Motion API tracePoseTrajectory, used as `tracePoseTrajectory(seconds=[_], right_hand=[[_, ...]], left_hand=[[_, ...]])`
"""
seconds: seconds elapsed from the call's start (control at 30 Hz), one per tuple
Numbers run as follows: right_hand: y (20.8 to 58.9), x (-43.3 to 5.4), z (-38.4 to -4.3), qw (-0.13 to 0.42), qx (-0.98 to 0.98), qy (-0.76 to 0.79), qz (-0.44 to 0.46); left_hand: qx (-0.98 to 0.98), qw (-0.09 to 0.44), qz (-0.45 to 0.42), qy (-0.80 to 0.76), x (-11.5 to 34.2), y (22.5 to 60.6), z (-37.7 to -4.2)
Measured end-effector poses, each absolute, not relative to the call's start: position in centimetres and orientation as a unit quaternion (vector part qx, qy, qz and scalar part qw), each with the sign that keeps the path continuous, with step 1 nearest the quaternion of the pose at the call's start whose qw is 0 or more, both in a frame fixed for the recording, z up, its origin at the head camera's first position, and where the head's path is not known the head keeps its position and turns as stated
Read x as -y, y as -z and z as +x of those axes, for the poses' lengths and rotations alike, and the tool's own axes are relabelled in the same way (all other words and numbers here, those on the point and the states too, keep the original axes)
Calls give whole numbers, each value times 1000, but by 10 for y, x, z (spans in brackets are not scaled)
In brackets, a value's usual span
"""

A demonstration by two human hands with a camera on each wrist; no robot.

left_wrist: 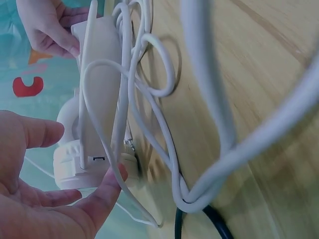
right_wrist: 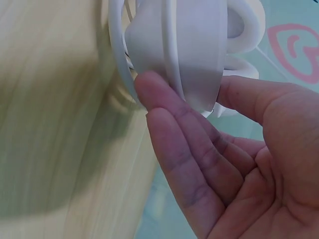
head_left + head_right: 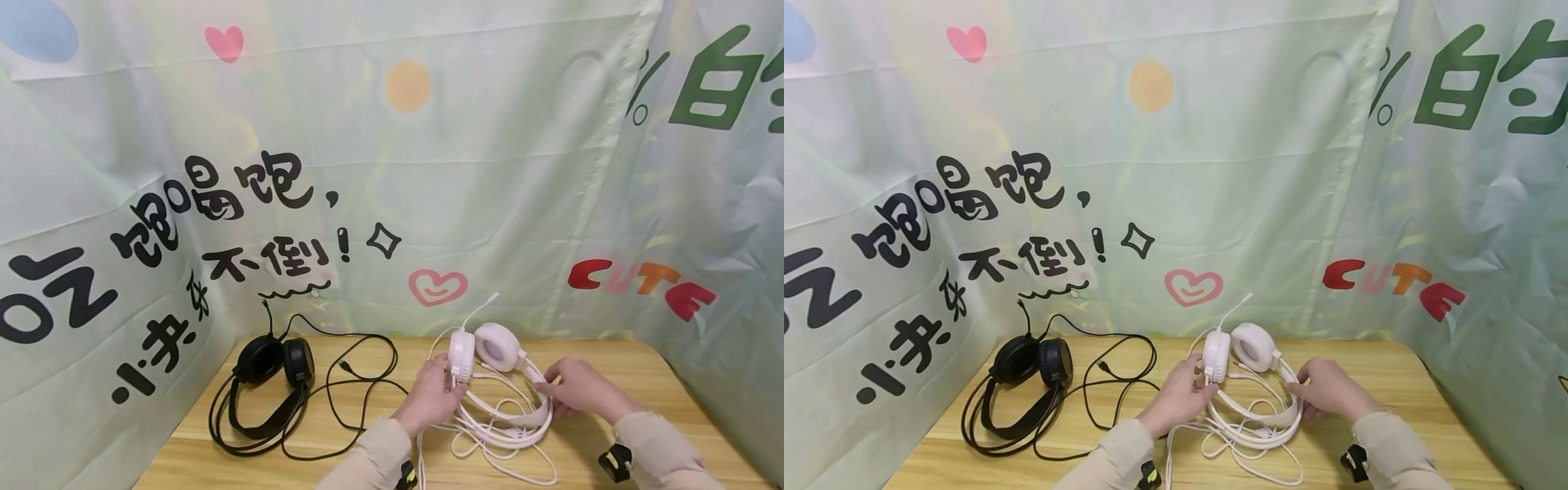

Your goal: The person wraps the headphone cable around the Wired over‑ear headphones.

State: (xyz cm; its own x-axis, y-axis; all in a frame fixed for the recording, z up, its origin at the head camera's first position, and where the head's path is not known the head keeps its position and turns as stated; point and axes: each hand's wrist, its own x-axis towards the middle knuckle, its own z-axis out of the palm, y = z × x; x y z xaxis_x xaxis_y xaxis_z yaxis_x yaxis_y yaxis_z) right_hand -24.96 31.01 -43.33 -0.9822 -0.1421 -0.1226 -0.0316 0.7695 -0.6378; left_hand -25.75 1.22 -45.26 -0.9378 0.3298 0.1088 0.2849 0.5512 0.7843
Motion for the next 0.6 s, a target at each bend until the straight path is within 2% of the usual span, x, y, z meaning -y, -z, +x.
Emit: tracePoseTrajectory(seconds=[0.37,0.6], right_hand=[[434,-298,-242,80,-934,345,-49],[433,-292,-238,91,-934,340,-54]], left_hand=[[-884,14,173,-434,2,452,-257],[-875,-19,205,-438,9,452,-254]])
